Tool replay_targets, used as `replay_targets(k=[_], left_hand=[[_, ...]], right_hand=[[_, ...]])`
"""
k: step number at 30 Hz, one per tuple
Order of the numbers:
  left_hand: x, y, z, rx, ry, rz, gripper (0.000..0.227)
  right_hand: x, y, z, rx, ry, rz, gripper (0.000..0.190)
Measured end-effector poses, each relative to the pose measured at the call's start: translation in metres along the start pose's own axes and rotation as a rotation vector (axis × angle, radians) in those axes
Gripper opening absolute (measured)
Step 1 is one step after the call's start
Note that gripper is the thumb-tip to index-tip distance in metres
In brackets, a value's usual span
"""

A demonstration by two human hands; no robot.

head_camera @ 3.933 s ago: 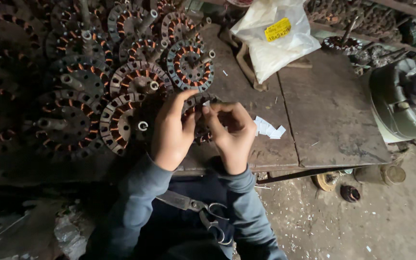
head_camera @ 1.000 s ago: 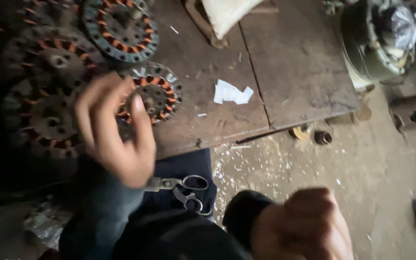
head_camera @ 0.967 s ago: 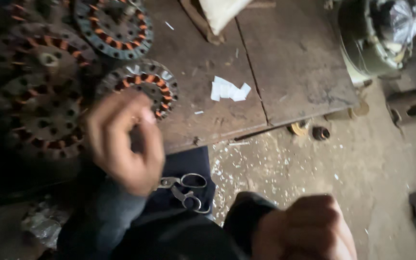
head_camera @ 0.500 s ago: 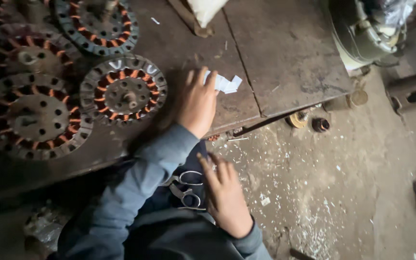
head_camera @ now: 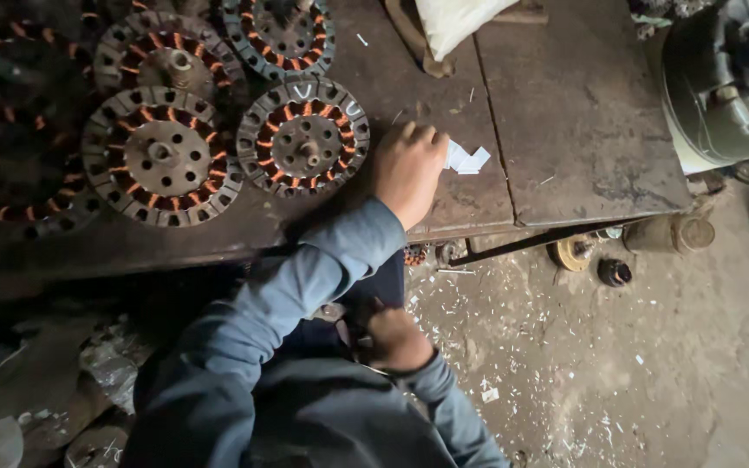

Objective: The person cuts small white paper pieces with scissors and inserts them into the slots of a stator core. They repeat this process for multiple stator cores arranged on a workbench in a workshop setting.

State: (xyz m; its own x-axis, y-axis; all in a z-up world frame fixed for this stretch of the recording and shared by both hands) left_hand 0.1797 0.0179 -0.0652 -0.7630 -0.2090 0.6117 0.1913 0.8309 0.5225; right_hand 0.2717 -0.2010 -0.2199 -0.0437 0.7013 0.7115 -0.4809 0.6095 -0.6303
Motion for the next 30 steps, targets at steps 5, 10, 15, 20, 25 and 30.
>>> replay_targets(k=[5,10,15,20,25,30], left_hand=[[0.073,-0.017,-0.017,0.044,-0.253,-0.079,0.029],[0.187,-0.080,0.010,0.273,-0.671,0.025,0.026],[0.204,-0.137,0.060,0.816,-1.055,-0.080,0.020],[0.154,-0.191,0.072,1.016,-1.196,-0.092,0.023],[0.127,-0.205,0.077,1.011,-1.294,-0.096,0.025],[0.128,-0.207,0.080,1.009,-1.342,-0.108,0.023]], right_hand=[[0.057,-0.027,-0.011,0.292,0.407,-0.376,0.038],[0.048,-0.074,-0.010,0.152,0.843,-0.298,0.018],[0.017,-0.064,0.024,0.302,1.255,-0.454,0.049],[0.031,-0.021,0.046,0.389,1.004,-0.635,0.066],[0.049,-0.002,0.072,0.444,0.911,-0.689,0.059],[0.047,0.012,0.090,0.270,0.927,-0.745,0.047]])
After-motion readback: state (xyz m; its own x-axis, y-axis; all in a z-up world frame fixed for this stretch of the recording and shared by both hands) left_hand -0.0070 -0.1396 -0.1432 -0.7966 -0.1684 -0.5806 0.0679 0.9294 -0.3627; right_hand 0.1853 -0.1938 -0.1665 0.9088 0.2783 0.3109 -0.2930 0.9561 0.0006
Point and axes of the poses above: each hand's wrist, its own y-axis towards the middle knuckle, its own x-axis out of the back of the hand, z = x × y, the point moved 1 cm from there along y, towards the middle knuckle, and after that the axes turned 10 degrees about x, right-handed, at the moved point
